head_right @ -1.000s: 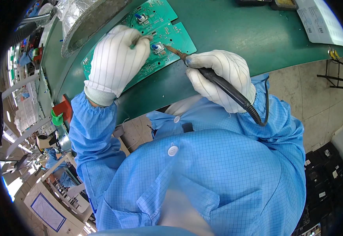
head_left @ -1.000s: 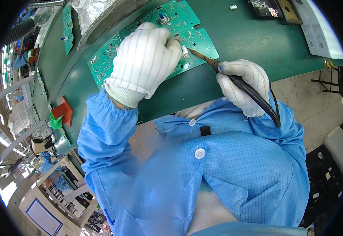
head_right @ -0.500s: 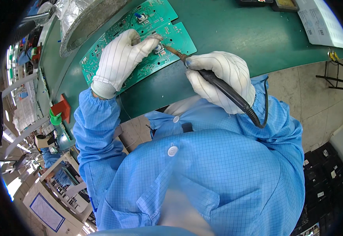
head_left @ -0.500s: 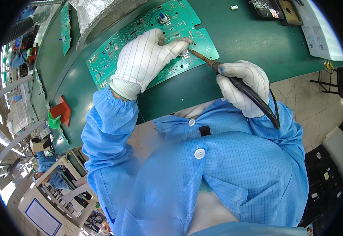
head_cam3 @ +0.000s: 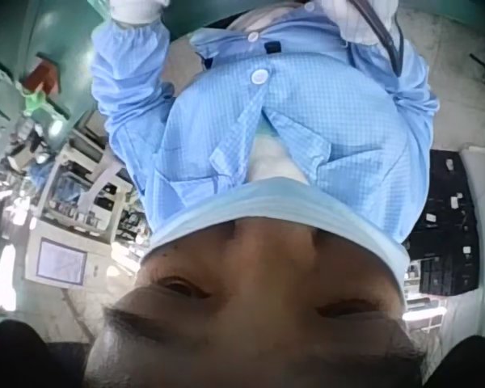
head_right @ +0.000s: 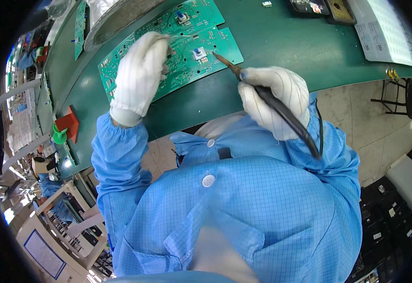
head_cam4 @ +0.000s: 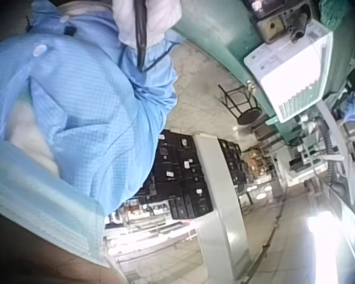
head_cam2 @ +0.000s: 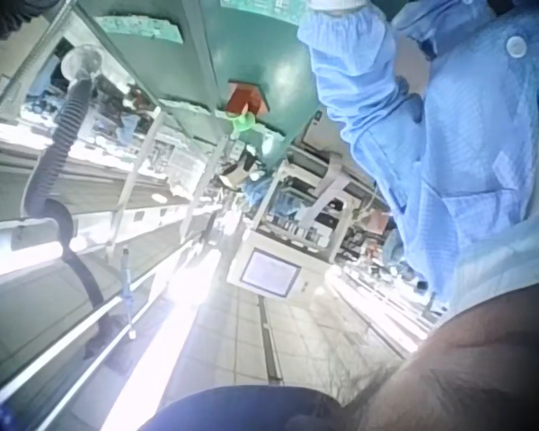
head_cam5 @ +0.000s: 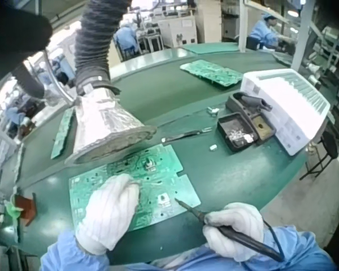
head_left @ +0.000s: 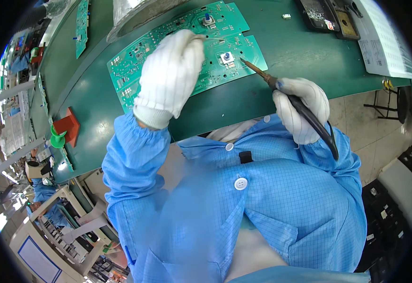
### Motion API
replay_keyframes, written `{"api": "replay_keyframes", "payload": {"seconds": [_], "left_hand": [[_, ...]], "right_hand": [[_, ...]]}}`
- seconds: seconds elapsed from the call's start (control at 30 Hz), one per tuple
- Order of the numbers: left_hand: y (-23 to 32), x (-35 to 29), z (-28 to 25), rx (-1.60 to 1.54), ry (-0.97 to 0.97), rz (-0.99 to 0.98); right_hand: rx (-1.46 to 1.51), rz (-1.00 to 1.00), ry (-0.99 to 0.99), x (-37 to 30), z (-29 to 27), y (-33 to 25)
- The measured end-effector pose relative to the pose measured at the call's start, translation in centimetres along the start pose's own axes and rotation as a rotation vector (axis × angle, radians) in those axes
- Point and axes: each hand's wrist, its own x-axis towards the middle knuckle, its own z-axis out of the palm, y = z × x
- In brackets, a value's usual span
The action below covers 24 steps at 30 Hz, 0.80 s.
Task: Soldering components onto multiple printed circuit boards.
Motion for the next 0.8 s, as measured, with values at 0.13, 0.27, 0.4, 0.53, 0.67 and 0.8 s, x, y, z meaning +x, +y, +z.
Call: {"api": "replay_keyframes", "payload": {"seconds": [0.13, 0.27, 0.4, 0.53, 0.67, 0.8], "left_hand": [[-0.9, -3.5, -0.2, -0.038, 0.211, 0.013], [-0.6, -5.9, -0.6, 0.031, 0.142, -0.163], [-1.5, -7.2, -0.8, 0.151, 0.069, -0.076], [-1.3, -7.2, -0.8, 0.174, 0.078, -0.048], [-1.5, -7.2, -0.8, 0.18, 0.041, -0.059], [-1.5, -7.3, -0.7, 0.166, 0.046, -0.052]], "right_hand": [[-0.065, -0.125, 0.029, 1.2, 0.9, -4.7], [-0.095, -0.208, -0.019, 1.5, 3.1, -8.2], [-0.279, -0.313, -0.018, 0.6, 5.4, -9.2], [-0.317, -0.304, -0.203, 1.0, 4.7, -9.8], [-0.312, -0.289, -0.272, 1.1, 4.8, -9.7], [-0.285, -0.287, -0.259, 1.2, 5.1, -9.8]]}}
